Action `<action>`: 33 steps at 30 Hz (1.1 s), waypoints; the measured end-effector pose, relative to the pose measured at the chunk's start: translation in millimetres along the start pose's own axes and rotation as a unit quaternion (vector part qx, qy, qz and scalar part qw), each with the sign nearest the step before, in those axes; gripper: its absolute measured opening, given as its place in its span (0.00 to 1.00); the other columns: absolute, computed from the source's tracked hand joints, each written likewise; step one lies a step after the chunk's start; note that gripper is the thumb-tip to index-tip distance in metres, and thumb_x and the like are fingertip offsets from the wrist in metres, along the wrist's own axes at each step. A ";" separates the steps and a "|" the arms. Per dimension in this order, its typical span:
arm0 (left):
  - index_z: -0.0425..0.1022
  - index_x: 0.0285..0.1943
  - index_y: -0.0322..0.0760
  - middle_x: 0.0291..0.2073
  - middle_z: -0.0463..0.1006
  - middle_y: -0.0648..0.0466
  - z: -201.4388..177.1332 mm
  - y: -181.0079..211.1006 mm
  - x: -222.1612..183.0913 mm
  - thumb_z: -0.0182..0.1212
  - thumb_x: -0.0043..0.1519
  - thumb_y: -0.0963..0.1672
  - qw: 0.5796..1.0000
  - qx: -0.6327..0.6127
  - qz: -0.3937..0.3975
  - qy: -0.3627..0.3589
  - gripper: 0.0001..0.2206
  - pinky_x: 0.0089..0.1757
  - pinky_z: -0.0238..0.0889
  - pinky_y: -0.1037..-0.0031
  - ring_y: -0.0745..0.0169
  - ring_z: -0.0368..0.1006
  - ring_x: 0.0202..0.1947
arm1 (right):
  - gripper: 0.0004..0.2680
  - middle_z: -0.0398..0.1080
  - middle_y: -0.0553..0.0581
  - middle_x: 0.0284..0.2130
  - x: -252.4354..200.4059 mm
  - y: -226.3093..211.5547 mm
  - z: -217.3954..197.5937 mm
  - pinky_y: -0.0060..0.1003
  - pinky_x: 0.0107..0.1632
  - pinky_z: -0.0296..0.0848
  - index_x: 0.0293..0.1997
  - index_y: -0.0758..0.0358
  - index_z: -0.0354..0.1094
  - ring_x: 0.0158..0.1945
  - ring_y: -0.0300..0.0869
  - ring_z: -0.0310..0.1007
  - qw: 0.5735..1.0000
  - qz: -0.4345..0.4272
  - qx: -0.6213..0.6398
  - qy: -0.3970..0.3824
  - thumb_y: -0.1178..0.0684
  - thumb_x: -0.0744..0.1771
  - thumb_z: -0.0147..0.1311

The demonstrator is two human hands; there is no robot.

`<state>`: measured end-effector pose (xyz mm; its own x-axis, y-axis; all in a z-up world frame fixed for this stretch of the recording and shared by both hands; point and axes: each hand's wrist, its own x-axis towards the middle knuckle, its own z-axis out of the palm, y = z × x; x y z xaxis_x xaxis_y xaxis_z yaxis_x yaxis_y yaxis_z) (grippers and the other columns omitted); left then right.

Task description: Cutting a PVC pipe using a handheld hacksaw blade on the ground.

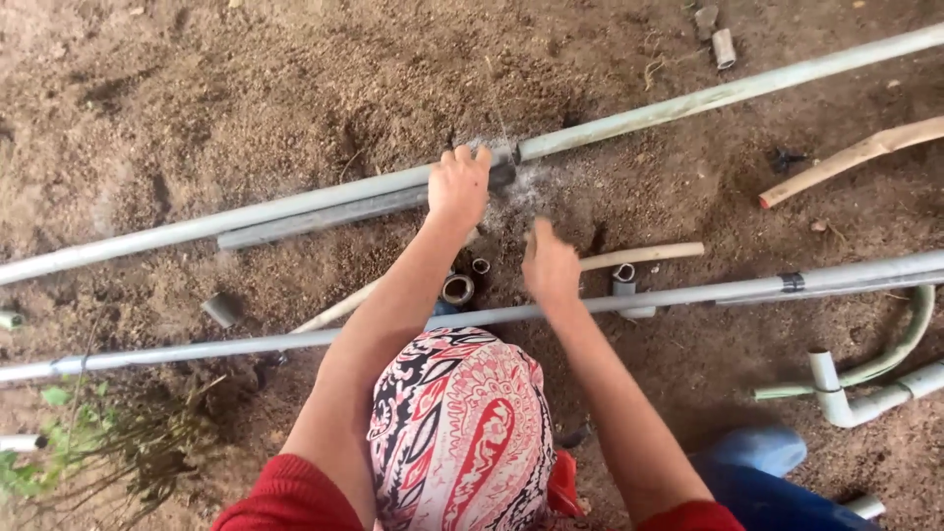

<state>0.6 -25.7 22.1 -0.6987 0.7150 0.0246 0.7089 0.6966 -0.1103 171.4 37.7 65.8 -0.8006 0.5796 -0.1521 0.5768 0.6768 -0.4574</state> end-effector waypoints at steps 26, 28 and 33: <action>0.63 0.47 0.39 0.42 0.65 0.46 -59.4 -14.0 11.0 0.70 0.50 0.47 0.977 -0.142 -0.012 -0.161 0.22 0.41 0.73 0.59 0.39 0.64 0.50 | 0.07 0.70 0.65 0.22 -10.0 7.1 -13.7 0.48 0.28 0.73 0.47 0.61 0.61 0.29 0.57 0.74 0.999 0.002 0.035 -0.016 0.54 0.67 0.41; 0.63 0.48 0.40 0.43 0.65 0.46 -51.2 -15.1 9.5 0.69 0.50 0.46 0.973 -0.152 -0.027 -0.171 0.22 0.43 0.72 0.58 0.38 0.62 0.52 | 0.09 0.71 0.65 0.22 -28.1 10.1 -11.2 0.50 0.29 0.73 0.50 0.59 0.60 0.30 0.57 0.74 0.999 0.014 0.029 -0.041 0.54 0.66 0.42; 0.64 0.50 0.42 0.43 0.65 0.47 -50.2 -14.4 13.0 0.71 0.48 0.46 0.972 -0.174 -0.047 -0.152 0.24 0.43 0.72 0.56 0.38 0.61 0.52 | 0.10 0.71 0.67 0.23 -28.6 11.4 -6.0 0.50 0.31 0.73 0.51 0.61 0.60 0.31 0.58 0.75 0.999 0.020 0.026 -0.043 0.55 0.66 0.44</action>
<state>-13.9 -23.4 73.9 -0.7205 0.6333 -0.2826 0.5927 0.7739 0.2231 201.8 31.6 70.2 -0.7895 0.5631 -0.2443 0.6010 0.6282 -0.4941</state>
